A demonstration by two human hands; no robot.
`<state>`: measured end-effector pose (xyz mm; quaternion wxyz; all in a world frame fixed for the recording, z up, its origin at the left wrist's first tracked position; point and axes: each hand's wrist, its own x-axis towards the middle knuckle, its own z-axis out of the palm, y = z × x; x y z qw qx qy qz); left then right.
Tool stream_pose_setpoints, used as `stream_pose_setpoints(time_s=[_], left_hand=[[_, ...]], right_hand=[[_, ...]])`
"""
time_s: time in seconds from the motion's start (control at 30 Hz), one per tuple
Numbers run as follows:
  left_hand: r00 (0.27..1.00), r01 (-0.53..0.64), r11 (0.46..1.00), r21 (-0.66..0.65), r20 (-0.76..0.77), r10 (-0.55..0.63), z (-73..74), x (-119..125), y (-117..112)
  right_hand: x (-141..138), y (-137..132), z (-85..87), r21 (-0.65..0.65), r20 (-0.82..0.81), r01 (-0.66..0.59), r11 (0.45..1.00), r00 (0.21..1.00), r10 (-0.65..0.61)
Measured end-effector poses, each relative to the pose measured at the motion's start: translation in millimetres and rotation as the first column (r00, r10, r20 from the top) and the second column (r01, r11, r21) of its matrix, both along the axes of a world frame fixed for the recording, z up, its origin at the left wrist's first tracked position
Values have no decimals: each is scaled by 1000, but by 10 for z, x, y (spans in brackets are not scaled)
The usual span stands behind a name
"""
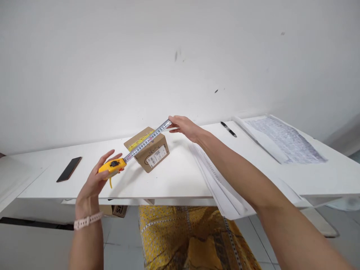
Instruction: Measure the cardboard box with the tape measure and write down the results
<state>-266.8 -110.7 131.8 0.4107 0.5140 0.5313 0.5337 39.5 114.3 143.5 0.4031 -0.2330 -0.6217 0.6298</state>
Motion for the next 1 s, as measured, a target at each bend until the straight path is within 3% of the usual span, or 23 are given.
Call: stream_pose_setpoints(time_s=[0.13,0.27,0.33,0.43,0.57,0.7,0.8,0.9,1.0], left_hand=[[1000,20,992,-125,-4,-21,76,-387,375],[994,76,987,-141,85,-64,86,-349,567],[994,66,991,-119,94,-55,101,-162,525],[995,-14,994,-110,96,25,88,280,324],[980,-170,981,-97,84,178,-77,944,-9],[929,-353,935,-40,102,355,-251,1461,-247],[875,-480,876,50,100,474,-283,1799,-403],[855,-507,861,41,146,497,-283,2107,-559],[865,-450,891,-55,219,451,-272,2283,-655]], right_hand=[[-287,166,-168,-72,116,102,992,989,-94],[-472,140,-322,-158,109,100,982,991,-83],[-480,103,-338,-155,107,89,984,992,-73],[-416,34,-303,-28,239,194,981,954,-182],[-295,-51,-228,116,383,250,961,882,-275],[-206,-97,-178,144,400,143,979,897,-190],[-136,-125,-129,176,382,43,983,918,-109],[-45,-175,-49,219,380,-84,972,925,-6],[44,-201,33,243,411,-156,957,911,44]])
